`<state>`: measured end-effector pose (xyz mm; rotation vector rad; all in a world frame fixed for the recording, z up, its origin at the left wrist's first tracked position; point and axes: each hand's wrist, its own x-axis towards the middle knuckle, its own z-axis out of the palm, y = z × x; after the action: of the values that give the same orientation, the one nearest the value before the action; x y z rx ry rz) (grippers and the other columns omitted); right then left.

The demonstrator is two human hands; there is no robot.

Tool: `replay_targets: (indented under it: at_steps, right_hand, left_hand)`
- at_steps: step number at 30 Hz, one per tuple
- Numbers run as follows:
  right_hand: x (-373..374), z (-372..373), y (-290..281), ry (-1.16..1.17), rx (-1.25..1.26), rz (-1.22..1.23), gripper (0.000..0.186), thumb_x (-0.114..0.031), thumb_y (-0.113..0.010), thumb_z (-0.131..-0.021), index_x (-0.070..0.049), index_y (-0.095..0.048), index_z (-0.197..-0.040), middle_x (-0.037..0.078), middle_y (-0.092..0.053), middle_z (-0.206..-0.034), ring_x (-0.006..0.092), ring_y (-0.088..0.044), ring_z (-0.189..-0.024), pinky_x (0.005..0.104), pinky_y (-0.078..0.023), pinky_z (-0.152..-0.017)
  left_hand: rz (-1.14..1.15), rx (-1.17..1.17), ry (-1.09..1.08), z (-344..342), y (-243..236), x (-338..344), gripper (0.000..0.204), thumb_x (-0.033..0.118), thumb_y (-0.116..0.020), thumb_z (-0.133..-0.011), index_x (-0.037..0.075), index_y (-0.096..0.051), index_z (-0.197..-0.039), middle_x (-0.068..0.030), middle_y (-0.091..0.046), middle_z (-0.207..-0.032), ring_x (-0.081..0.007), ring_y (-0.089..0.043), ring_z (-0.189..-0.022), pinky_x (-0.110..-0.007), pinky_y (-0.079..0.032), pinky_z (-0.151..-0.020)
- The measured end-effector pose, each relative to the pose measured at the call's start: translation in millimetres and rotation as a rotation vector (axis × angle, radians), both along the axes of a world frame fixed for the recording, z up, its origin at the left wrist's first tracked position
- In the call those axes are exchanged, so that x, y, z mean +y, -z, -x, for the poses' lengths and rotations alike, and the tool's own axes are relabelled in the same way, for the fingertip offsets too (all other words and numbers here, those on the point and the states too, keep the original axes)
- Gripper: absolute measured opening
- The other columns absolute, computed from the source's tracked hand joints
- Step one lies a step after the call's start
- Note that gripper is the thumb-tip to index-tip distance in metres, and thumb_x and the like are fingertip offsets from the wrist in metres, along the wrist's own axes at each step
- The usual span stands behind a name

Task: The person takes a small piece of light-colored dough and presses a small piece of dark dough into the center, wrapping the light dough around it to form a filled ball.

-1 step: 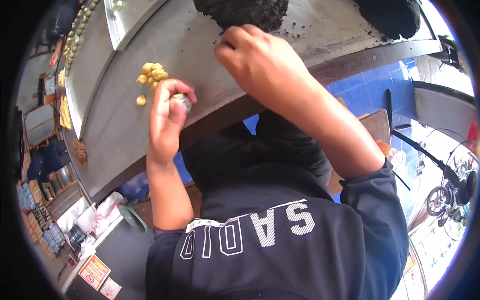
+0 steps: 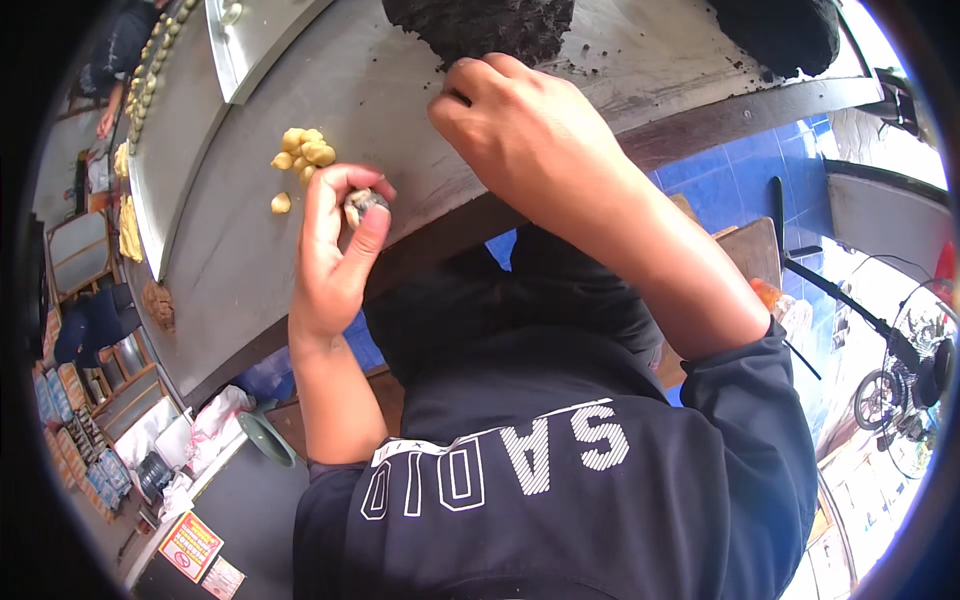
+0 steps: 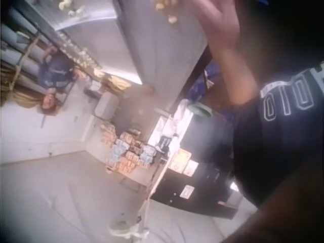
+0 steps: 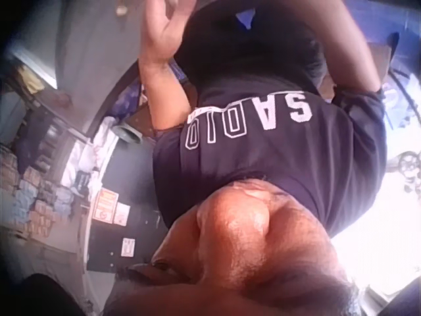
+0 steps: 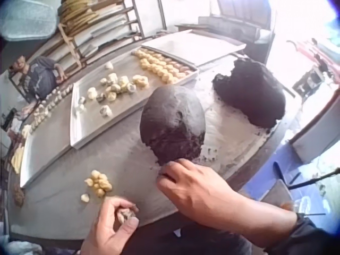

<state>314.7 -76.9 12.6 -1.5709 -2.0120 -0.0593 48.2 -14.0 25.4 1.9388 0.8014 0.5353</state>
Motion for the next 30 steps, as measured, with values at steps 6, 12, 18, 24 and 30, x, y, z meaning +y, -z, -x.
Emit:
replay_targets:
  at_steps: [6, 12, 18, 24, 30]
  right_hand:
    - [-9.0, -7.5, 8.9, 0.089, 0.091, -0.007, 0.027, -0.019, -0.080, -0.095, -0.011, -0.083, -0.121, 0.012, -0.073, -0.125, 0.0313, -0.069, -0.117, 0.0428, -0.061, -0.101]
    - [-10.4, -9.9, 16.0, 0.054, 0.168, 0.011, 0.019, -0.017, -0.079, -0.095, -0.010, -0.086, -0.112, 0.009, -0.076, -0.126, 0.0308, -0.070, -0.115, 0.0428, -0.061, -0.100]
    - [-11.2, -10.8, 15.8, 0.045, 0.178, -0.022, 0.029, -0.010, -0.088, -0.091, -0.012, -0.085, -0.120, 0.009, -0.075, -0.124, 0.0326, -0.072, -0.112, 0.0449, -0.062, -0.096]
    - [-7.7, -11.5, 6.4, 0.058, 0.115, -0.019, 0.028, -0.011, -0.086, -0.089, -0.012, -0.085, -0.117, 0.008, -0.075, -0.124, 0.0313, -0.072, -0.113, 0.0438, -0.062, -0.097]
    - [-5.6, -10.4, 9.5, 0.059, 0.044, -0.022, 0.027, -0.011, -0.085, -0.088, -0.012, -0.085, -0.115, 0.007, -0.076, -0.124, 0.0299, -0.073, -0.115, 0.0423, -0.063, -0.097]
  left_hand:
    - [-0.325, 0.107, 0.089, 1.2, 5.4, 4.8, 0.037, -0.005, -0.084, -0.098, -0.001, -0.077, -0.134, -0.0137, -0.081, -0.136, -0.0293, -0.078, -0.116, -0.042, -0.061, -0.106]
    - [-0.377, 0.010, -0.098, -5.4, 21.1, 7.2, 0.055, -0.004, -0.082, -0.101, 0.003, -0.073, -0.154, -0.0115, -0.089, -0.117, -0.0273, -0.081, -0.120, -0.044, -0.060, -0.114]
    - [-0.166, 0.088, 0.154, 14.0, 1.0, 28.1, 0.062, 0.001, -0.081, -0.104, 0.006, -0.066, -0.164, -0.0122, -0.087, -0.129, -0.0187, -0.071, -0.110, -0.036, -0.062, -0.105]
    - [0.228, -0.070, 0.016, 33.2, 22.6, 19.1, 0.061, 0.003, -0.088, -0.098, 0.005, -0.072, -0.157, -0.0074, -0.087, -0.122, -0.0094, -0.069, -0.107, -0.030, -0.065, -0.093]
    - [-0.403, 0.096, -0.088, 9.8, 18.8, -11.9, 0.048, 0.005, -0.083, -0.106, 0.002, -0.075, -0.153, -0.0162, -0.088, -0.122, -0.0157, -0.076, -0.104, -0.035, -0.056, -0.111]
